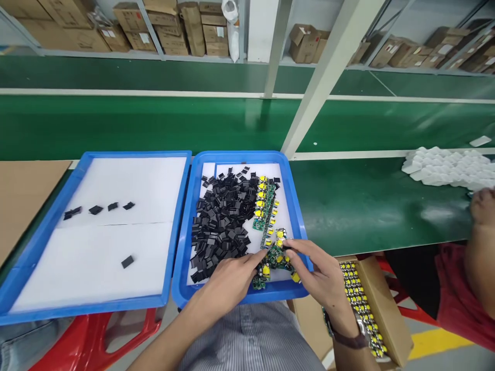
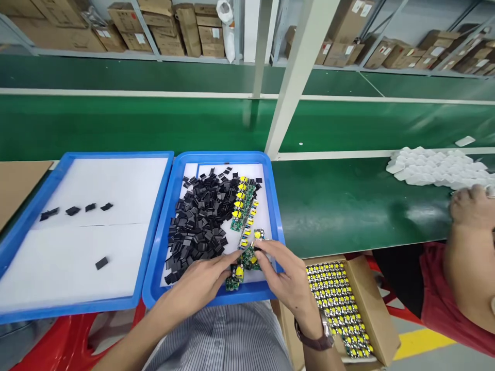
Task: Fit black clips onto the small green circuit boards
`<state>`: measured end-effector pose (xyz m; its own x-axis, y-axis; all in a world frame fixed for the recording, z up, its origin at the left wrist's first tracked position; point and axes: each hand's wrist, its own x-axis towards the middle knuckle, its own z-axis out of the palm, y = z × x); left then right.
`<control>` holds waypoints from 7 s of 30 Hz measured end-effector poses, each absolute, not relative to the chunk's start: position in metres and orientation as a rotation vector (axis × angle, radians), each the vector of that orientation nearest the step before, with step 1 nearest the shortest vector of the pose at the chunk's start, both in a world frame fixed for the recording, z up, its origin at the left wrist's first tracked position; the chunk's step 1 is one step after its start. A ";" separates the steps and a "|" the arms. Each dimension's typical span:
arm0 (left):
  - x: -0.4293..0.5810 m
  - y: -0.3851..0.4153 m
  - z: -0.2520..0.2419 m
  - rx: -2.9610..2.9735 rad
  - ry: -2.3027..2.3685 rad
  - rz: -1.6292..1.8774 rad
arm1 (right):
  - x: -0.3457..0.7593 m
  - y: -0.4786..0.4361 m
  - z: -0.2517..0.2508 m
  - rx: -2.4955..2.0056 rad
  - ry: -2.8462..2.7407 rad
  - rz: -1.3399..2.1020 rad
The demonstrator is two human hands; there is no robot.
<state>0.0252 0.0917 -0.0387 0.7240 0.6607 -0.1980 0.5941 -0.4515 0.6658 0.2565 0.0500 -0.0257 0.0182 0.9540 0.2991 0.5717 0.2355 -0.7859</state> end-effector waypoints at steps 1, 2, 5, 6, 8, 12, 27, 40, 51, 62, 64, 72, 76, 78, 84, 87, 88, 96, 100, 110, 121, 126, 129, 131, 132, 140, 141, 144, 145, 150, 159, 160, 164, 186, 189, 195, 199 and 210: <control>0.025 0.092 -0.037 2.205 0.943 0.115 | 0.258 0.047 -0.027 -1.462 -1.640 0.561; 0.025 0.092 -0.036 2.235 0.942 0.102 | 0.260 0.045 -0.029 -1.481 -1.624 0.561; 0.027 0.091 -0.032 2.346 0.959 -0.008 | 0.263 0.039 -0.032 -1.506 -1.589 0.582; 0.028 0.090 -0.030 2.377 0.974 -0.055 | 0.264 0.037 -0.033 -1.501 -1.579 0.588; 0.030 0.091 -0.027 2.418 1.013 -0.123 | 0.265 0.035 -0.034 -1.476 -1.566 0.592; 0.033 0.094 -0.026 2.451 1.007 -0.182 | 0.267 0.033 -0.034 -1.421 -1.543 0.586; 0.005 0.103 -0.029 2.436 1.358 0.117 | 0.262 0.023 -0.051 -1.565 -1.146 0.904; 0.013 0.089 -0.047 2.399 1.184 0.228 | 0.250 0.028 -0.049 -1.512 -1.075 0.997; 0.010 0.085 -0.030 1.464 1.083 0.893 | 0.204 0.042 -0.028 -1.431 -1.499 0.838; 0.005 0.081 -0.034 1.434 1.089 0.890 | 0.189 0.048 -0.027 -1.263 -1.495 0.907; 0.006 0.081 -0.036 1.373 1.126 0.925 | 0.194 0.047 -0.027 -1.273 -1.402 0.927; 0.015 0.074 -0.030 1.690 1.102 0.906 | 0.195 0.042 -0.027 -1.135 -1.272 1.052; 0.017 0.071 -0.024 1.672 1.125 0.860 | 0.194 0.039 -0.031 -1.177 -1.280 1.069; 0.016 0.069 -0.025 1.677 1.104 0.870 | 0.196 0.037 -0.033 -1.190 -1.260 1.058; 0.014 0.066 -0.034 1.420 1.006 0.962 | 0.198 0.032 -0.042 -1.217 -1.208 1.029; 0.013 0.066 -0.035 1.140 0.894 0.970 | 0.197 0.031 -0.040 -1.220 -1.195 1.048; 0.012 0.066 -0.035 1.032 0.848 0.953 | 0.197 0.032 -0.038 -1.214 -1.204 1.057; 0.002 0.063 -0.033 0.852 0.698 0.804 | 0.196 0.038 -0.025 -1.157 -1.300 1.008; 0.004 0.060 -0.033 0.873 0.765 0.810 | 0.195 0.037 -0.025 -1.170 -1.337 0.987; 0.003 0.064 -0.033 0.888 0.795 0.796 | 0.193 0.037 -0.024 -1.133 -1.478 0.818; 0.006 0.064 -0.035 0.888 0.836 0.788 | 0.194 0.034 -0.026 -1.189 -1.315 0.975; 0.007 0.064 -0.033 0.885 0.827 0.788 | 0.193 0.033 -0.027 -1.201 -1.272 1.004; 0.007 0.064 -0.033 0.897 0.821 0.783 | 0.194 0.032 -0.028 -1.209 -1.294 1.006; 0.006 0.064 -0.035 0.913 0.817 0.772 | 0.196 0.031 -0.029 -1.217 -1.303 1.020; 0.006 0.064 -0.036 0.922 0.817 0.765 | 0.197 0.031 -0.029 -1.222 -1.306 1.032; 0.003 0.066 -0.037 1.026 0.807 0.740 | 0.197 0.031 -0.024 -1.290 -1.340 1.045; 0.003 0.067 -0.036 1.035 0.805 0.742 | 0.196 0.031 -0.022 -1.302 -1.347 1.037; 0.002 0.069 -0.032 1.040 0.805 0.746 | 0.196 0.030 -0.019 -1.317 -1.389 1.005; 0.002 0.069 -0.031 1.035 0.803 0.746 | 0.197 0.030 -0.018 -1.309 -1.419 0.993; 0.004 0.067 -0.031 0.983 0.815 0.759 | 0.201 0.031 -0.018 -1.214 -1.573 0.926; 0.002 0.069 -0.031 1.101 0.824 0.707 | 0.205 0.032 -0.022 -1.204 -1.546 1.011; 0.002 0.069 -0.030 1.088 0.819 0.695 | 0.206 0.033 -0.022 -1.181 -1.542 1.048; 0.002 0.070 -0.030 1.178 0.810 0.651 | 0.205 0.035 -0.025 -1.265 -1.444 1.099; 0.014 0.050 -0.037 1.020 0.833 0.963 | 0.192 0.029 -0.016 -1.321 -1.270 1.108; 0.012 0.052 -0.036 1.106 0.847 0.953 | 0.195 0.030 -0.015 -1.332 -1.297 1.128; 0.015 0.050 -0.036 1.299 0.916 0.970 | 0.202 0.035 -0.015 -1.350 -1.275 1.265; 0.020 0.047 -0.035 1.332 0.941 0.993 | 0.207 0.039 -0.022 -1.253 -1.164 1.405; 0.023 0.046 -0.024 1.438 1.042 0.801 | 0.219 0.036 -0.030 -1.143 -0.887 1.631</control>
<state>0.0234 0.0460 -0.0244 0.3770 0.9226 -0.0817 0.1578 0.0229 0.9872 0.2191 0.0355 -0.0301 -0.1405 0.9488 -0.2830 -0.2784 -0.3122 -0.9083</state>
